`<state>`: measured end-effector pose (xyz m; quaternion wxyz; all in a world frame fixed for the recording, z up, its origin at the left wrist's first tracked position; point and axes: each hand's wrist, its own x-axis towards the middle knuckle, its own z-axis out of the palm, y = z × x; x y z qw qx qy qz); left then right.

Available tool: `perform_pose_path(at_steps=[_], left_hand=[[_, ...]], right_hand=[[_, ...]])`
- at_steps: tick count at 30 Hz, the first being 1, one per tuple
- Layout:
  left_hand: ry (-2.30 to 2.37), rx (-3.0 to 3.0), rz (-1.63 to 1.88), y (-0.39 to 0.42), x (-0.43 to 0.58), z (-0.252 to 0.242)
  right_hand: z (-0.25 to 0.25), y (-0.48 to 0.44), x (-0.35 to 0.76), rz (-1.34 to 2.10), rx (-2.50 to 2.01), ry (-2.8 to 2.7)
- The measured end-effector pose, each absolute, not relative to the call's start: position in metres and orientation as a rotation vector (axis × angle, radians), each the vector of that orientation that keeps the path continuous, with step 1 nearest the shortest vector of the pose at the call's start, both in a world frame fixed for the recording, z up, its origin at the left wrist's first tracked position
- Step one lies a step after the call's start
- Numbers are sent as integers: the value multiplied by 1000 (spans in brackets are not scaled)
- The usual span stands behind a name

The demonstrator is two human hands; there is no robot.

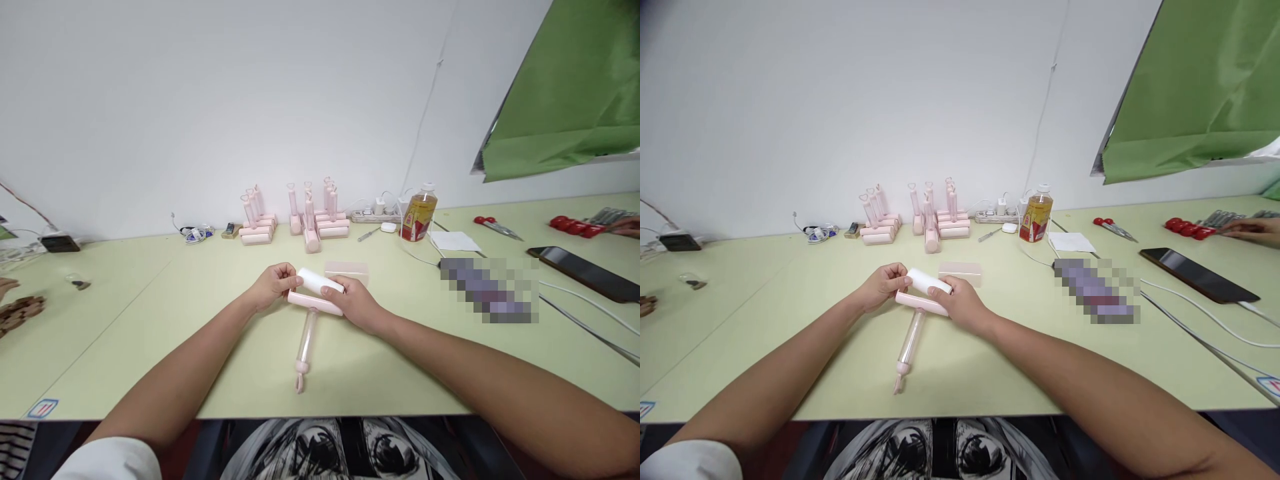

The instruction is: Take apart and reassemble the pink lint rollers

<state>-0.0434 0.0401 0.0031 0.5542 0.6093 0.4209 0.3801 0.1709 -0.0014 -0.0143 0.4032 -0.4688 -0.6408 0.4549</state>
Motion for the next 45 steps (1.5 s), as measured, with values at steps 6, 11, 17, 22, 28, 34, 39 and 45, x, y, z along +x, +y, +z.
perform_pose_path(at_steps=[6,11,17,22,28,34,39,45], left_hand=[[1001,1452,867,43,-51,-4],[1222,1477,959,49,-61,-2],[1668,1448,1237,63,-81,3],[1684,1616,1407,58,-83,10],[1109,2306,994,23,-62,14],[1033,2336,895,18,-60,13],[936,2210,852,17,-60,15],[958,2208,787,12,-59,19]], right_hand=[[-16,6,182,811,-1147,-1630],[-8,9,192,803,-1097,-1597],[-9,7,194,920,-1116,-1764],[-11,8,192,985,-1138,-1808],[-7,9,197,1029,-1087,-1819],[-3,9,202,1095,-1083,-1828],[-5,12,206,1181,-1065,-1831],[-8,15,209,1273,-1005,-1862]])
